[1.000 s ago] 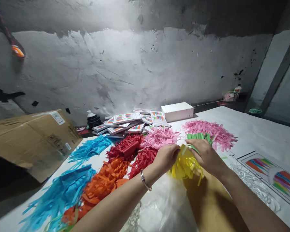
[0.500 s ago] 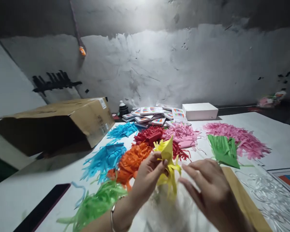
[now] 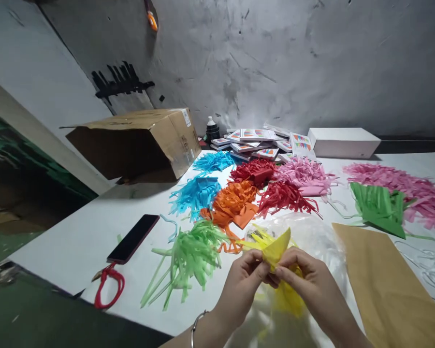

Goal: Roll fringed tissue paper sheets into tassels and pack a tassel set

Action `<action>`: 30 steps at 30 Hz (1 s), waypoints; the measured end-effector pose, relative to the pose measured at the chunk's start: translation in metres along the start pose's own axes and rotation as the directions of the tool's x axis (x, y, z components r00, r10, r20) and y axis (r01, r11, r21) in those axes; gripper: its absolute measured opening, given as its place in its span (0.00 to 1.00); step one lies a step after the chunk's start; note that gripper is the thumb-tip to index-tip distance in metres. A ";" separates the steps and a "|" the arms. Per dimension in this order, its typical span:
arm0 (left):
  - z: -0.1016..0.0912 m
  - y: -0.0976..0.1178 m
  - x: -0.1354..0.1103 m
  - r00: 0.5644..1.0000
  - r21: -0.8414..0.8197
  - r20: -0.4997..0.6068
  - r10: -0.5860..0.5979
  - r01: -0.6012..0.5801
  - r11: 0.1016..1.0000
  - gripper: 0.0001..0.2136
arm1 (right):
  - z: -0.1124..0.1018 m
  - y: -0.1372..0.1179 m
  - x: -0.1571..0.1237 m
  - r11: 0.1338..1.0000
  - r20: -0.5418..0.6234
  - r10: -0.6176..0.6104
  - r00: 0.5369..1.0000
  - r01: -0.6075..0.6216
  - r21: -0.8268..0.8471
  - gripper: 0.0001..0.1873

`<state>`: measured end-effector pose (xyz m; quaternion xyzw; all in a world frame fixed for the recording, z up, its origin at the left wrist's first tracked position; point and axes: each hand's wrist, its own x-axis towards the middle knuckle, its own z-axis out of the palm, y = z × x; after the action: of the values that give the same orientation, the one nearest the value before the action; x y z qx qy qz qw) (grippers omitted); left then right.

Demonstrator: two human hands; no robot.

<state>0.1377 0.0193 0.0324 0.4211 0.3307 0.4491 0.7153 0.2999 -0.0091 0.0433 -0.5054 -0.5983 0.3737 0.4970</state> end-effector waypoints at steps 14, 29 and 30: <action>-0.003 -0.015 0.002 0.997 0.000 -0.018 -0.074 0.074 0.997 0.18 | 0.002 -0.003 -0.009 0.513 0.085 -0.643 0.761 0.511 -0.690 0.16; -0.007 -0.019 0.004 0.994 -0.032 -0.041 -0.106 0.104 0.994 0.19 | 0.007 0.004 -0.015 0.436 0.145 -0.610 0.779 0.483 -0.759 0.09; -0.007 -0.019 0.004 0.994 -0.035 -0.031 -0.109 0.107 0.994 0.20 | 0.007 0.005 -0.015 0.445 0.142 -0.606 0.782 0.482 -0.755 0.09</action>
<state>0.1405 0.0205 0.0118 0.3832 0.3573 0.4220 0.7399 0.2938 -0.0225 0.0341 -0.4710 -0.7879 -0.1305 0.3746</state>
